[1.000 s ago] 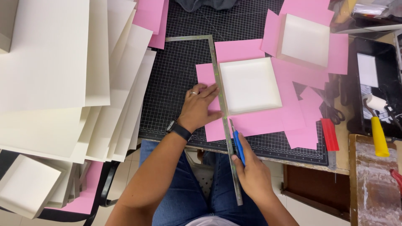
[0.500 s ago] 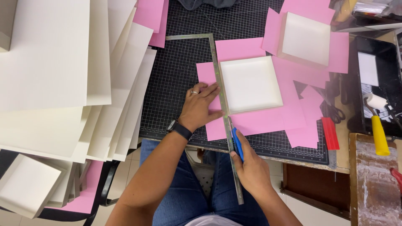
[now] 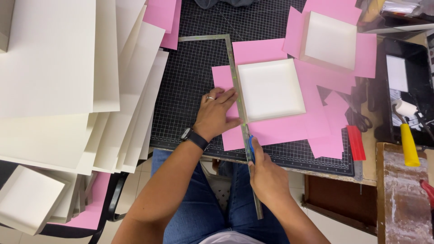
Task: Cutting and preparing pink paper liners for white gift boxes using a utility knife and an L-square ruler
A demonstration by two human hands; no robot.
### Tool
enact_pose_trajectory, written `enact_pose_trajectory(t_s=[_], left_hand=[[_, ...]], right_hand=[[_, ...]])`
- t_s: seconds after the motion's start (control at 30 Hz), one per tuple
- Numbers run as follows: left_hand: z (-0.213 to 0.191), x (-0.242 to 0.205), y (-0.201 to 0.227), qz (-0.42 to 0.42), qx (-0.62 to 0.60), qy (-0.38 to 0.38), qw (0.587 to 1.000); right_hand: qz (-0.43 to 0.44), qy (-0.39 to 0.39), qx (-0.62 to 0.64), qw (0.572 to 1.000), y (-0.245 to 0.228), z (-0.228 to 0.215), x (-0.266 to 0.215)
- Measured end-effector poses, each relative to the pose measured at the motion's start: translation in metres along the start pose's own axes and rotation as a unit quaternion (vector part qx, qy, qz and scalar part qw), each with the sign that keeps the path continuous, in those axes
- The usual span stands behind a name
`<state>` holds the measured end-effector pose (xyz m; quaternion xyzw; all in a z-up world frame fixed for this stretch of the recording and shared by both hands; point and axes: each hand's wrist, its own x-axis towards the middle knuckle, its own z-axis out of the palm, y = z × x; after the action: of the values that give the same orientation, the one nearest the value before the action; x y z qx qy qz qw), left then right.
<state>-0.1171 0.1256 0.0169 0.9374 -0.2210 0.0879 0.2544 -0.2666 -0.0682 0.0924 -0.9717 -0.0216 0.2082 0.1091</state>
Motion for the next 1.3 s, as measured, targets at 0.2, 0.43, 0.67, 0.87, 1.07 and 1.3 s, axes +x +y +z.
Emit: enact_pose_trajectory(t_s=[0.2, 0.43, 0.67, 0.87, 1.07, 1.3], left_hand=[[-0.005, 0.002, 0.005, -0.037, 0.006, -0.037, 0.999], [-0.004, 0.005, 0.006, -0.020, 0.021, -0.034, 0.999], [0.002, 0.004, 0.000, -0.008, 0.029, -0.017, 0.999], [-0.006, 0.000, -0.001, -0.001, -0.027, -0.021, 0.999], [-0.026, -0.009, 0.004, -0.022, -0.176, 0.046, 0.983], [-0.019, 0.008, 0.034, 0.170, -0.011, -0.019, 0.985]], right_hand=[[-0.062, 0.007, -0.028, 0.998, -0.002, -0.018, 0.000], [0.008, -0.040, -0.028, 0.999, 0.015, 0.003, -0.032], [0.084, -0.065, 0.041, 0.993, 0.028, -0.010, -0.070], [0.127, -0.017, 0.377, 0.917, 0.053, 0.043, -0.059], [0.098, -0.101, 0.656, 0.741, 0.036, -0.018, -0.071], [0.131, -0.041, 0.683, 0.717, 0.070, -0.079, -0.088]])
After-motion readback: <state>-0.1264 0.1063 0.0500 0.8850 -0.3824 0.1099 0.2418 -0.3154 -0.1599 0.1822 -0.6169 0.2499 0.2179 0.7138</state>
